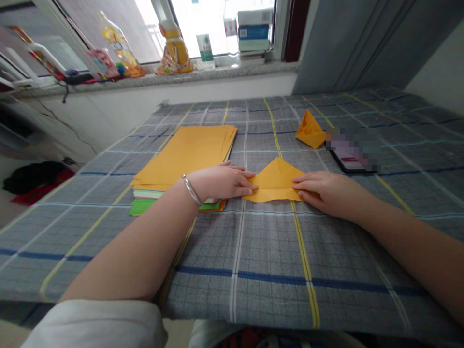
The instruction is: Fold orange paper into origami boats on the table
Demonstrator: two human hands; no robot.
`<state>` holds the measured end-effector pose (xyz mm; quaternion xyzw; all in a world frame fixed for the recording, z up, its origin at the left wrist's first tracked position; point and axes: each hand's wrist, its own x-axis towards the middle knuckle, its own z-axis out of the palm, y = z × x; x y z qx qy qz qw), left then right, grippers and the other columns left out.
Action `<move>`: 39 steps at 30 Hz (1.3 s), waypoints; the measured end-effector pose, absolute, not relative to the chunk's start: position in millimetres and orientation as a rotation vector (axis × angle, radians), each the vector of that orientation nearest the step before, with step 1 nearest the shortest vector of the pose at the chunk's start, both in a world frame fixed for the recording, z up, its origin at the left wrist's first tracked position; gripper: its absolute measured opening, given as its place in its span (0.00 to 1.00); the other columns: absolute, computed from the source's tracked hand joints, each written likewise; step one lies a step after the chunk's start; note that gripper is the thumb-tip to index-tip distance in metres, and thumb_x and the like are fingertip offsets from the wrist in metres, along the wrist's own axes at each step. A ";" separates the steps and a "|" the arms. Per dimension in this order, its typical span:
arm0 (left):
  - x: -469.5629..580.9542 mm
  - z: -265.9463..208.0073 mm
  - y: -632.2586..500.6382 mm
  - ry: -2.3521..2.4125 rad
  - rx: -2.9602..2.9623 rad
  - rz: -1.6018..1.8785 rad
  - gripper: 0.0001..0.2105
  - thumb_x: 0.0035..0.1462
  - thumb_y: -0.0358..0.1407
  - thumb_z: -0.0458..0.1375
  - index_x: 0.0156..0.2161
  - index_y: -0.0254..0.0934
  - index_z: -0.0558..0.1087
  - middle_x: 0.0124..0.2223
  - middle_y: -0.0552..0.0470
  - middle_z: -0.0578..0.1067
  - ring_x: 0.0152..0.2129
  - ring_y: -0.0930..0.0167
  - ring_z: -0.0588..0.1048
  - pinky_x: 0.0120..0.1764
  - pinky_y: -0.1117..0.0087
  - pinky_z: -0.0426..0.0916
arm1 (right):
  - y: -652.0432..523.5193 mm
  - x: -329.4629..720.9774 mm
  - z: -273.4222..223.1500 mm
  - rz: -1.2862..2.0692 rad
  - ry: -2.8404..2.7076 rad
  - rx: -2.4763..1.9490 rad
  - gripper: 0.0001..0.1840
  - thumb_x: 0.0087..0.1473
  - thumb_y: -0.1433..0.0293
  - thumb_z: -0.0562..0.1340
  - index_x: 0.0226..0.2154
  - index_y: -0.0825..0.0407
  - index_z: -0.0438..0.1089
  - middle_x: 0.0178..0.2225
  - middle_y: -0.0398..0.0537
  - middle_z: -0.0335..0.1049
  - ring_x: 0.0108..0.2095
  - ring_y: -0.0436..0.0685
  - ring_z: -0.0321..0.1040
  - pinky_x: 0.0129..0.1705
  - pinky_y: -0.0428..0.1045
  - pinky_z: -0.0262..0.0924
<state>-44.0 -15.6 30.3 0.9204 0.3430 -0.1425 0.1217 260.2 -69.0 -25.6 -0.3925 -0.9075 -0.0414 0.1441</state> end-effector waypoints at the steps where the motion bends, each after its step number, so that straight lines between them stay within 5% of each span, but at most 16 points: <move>1: -45.9 31.4 -14.9 1.008 2.690 -0.412 0.19 0.70 0.49 0.47 0.59 0.54 0.73 0.70 0.54 0.62 0.69 0.58 0.57 0.67 0.41 0.44 | -69.2 260.0 -25.6 -0.123 -2.615 -1.133 0.16 0.64 0.69 0.56 0.44 0.53 0.80 0.49 0.53 0.79 0.48 0.61 0.77 0.51 0.58 0.72; 8: -49.4 40.3 -14.8 1.182 2.646 -0.421 0.15 0.68 0.45 0.53 0.44 0.45 0.81 0.64 0.55 0.72 0.66 0.60 0.63 0.68 0.44 0.43 | -68.1 260.3 -25.7 -0.121 -2.623 -1.138 0.18 0.65 0.68 0.55 0.43 0.54 0.80 0.49 0.53 0.79 0.48 0.62 0.76 0.51 0.59 0.71; 11: -51.2 40.0 -12.0 1.175 2.690 -0.438 0.15 0.68 0.43 0.53 0.40 0.44 0.81 0.60 0.55 0.76 0.55 0.67 0.74 0.63 0.60 0.59 | -67.4 260.1 -25.7 -0.110 -2.617 -1.150 0.17 0.65 0.68 0.55 0.43 0.53 0.80 0.48 0.53 0.80 0.48 0.61 0.76 0.51 0.58 0.71; 14: -46.6 36.5 -13.2 1.286 2.789 -0.324 0.17 0.68 0.42 0.50 0.38 0.42 0.82 0.47 0.53 0.82 0.41 0.70 0.79 0.46 0.72 0.69 | -66.9 258.3 -25.8 -0.109 -2.608 -1.154 0.17 0.65 0.68 0.55 0.44 0.53 0.79 0.48 0.53 0.79 0.47 0.62 0.75 0.50 0.59 0.71; 17: -31.6 26.9 -20.2 1.400 2.967 -0.079 0.19 0.69 0.40 0.49 0.39 0.35 0.81 0.44 0.45 0.81 0.39 0.66 0.79 0.42 0.68 0.70 | -65.5 255.3 -26.6 -0.136 -2.622 -1.123 0.17 0.65 0.67 0.55 0.47 0.51 0.78 0.49 0.52 0.78 0.47 0.64 0.73 0.48 0.60 0.70; 25: -0.3 -13.4 -27.1 0.650 3.125 0.175 0.18 0.71 0.38 0.48 0.60 0.37 0.71 0.59 0.47 0.74 0.55 0.64 0.71 0.59 0.60 0.65 | -60.2 252.5 -31.5 -0.229 -2.698 -0.994 0.19 0.63 0.74 0.54 0.49 0.52 0.76 0.52 0.53 0.76 0.48 0.64 0.71 0.50 0.60 0.67; 39: -3.4 -19.2 -25.1 0.597 3.213 0.181 0.19 0.72 0.40 0.45 0.62 0.40 0.69 0.59 0.46 0.73 0.54 0.61 0.69 0.55 0.58 0.66 | -60.9 269.9 -20.3 -0.412 -2.791 -1.076 0.19 0.57 0.79 0.55 0.43 0.49 0.79 0.57 0.55 0.73 0.49 0.66 0.74 0.47 0.60 0.70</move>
